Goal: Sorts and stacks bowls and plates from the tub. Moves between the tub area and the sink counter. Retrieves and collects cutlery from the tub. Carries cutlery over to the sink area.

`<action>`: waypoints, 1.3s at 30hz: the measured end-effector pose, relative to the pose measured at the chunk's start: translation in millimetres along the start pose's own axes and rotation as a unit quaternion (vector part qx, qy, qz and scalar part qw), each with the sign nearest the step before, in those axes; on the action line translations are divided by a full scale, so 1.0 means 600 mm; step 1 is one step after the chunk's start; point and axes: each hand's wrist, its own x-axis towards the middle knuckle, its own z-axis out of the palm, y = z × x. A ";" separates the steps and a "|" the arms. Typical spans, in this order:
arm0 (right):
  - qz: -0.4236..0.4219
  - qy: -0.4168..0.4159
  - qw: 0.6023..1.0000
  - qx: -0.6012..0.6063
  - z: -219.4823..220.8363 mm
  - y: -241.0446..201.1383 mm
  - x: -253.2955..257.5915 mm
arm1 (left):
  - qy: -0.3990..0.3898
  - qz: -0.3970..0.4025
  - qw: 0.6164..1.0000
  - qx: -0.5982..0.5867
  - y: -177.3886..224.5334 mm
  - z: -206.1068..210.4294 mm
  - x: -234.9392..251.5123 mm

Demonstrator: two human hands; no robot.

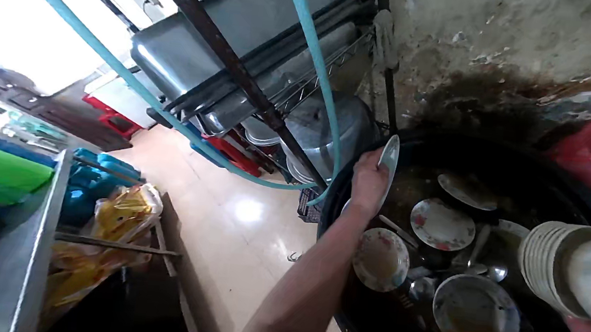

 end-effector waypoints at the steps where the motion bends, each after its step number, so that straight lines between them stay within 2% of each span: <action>1: -0.003 -0.001 1.000 0.001 0.001 0.000 0.000 | -0.022 -0.009 0.999 0.031 0.002 -0.021 -0.002; 3: -0.006 0.013 1.000 0.004 0.007 0.001 0.000 | -0.072 -0.032 0.994 0.076 -0.005 -0.045 -0.017; 5: -0.005 0.020 1.000 0.006 0.010 0.002 0.000 | -0.113 -0.061 0.989 0.068 -0.033 -0.051 -0.043; 7: -0.003 0.037 0.999 0.000 0.014 0.004 -0.003 | -0.145 -0.096 0.983 0.062 -0.074 -0.045 -0.072; 9: -0.002 0.046 0.999 0.003 0.013 0.004 -0.001 | -0.163 -0.102 0.974 0.117 -0.106 -0.027 -0.094; 11: -0.009 0.046 0.999 0.011 0.009 0.005 0.002 | -0.154 -0.054 0.967 0.198 -0.104 -0.003 -0.111; 14: -0.035 0.041 0.998 0.018 0.002 0.003 0.004 | -0.140 0.086 0.967 0.192 -0.062 0.053 -0.156; 17: -0.045 0.034 0.998 0.031 -0.008 0.003 0.006 | -0.283 0.156 0.930 0.176 -0.007 0.137 -0.211; 19: -0.045 0.040 0.998 0.034 -0.002 0.003 0.004 | -0.363 0.154 0.895 0.210 0.014 0.173 -0.241; 21: -0.042 0.047 0.998 0.030 -0.001 0.001 0.005 | -0.396 0.185 0.870 0.227 0.026 0.176 -0.271; 25: -0.034 0.019 0.999 0.025 -0.015 0.000 0.007 | -0.425 0.252 0.862 0.112 0.007 0.130 -0.322; 28: -0.035 0.019 0.999 0.016 -0.017 0.000 0.011 | -0.394 0.295 0.864 0.106 -0.014 0.098 -0.340; 29: -0.039 0.014 0.999 0.013 -0.018 0.001 0.011 | -0.386 0.281 0.872 0.108 -0.019 0.091 -0.339; 31: -0.043 0.014 0.999 0.017 -0.013 0.003 0.011 | -0.415 0.185 0.887 0.083 -0.022 0.083 -0.323; 33: -0.043 0.033 0.998 0.019 -0.006 0.004 0.012 | -0.466 0.091 0.879 0.042 -0.023 0.081 -0.298; 35: -0.042 0.033 0.998 0.013 -0.007 0.004 0.014 | -0.480 0.080 0.873 0.019 -0.030 0.085 -0.286; 37: -0.037 0.032 0.999 0.012 -0.010 0.005 0.016 | -0.453 0.080 0.888 0.004 -0.034 0.088 -0.284; 39: -0.036 0.024 0.999 0.006 -0.013 0.006 0.017 | -0.416 0.048 0.908 -0.012 -0.037 0.091 -0.278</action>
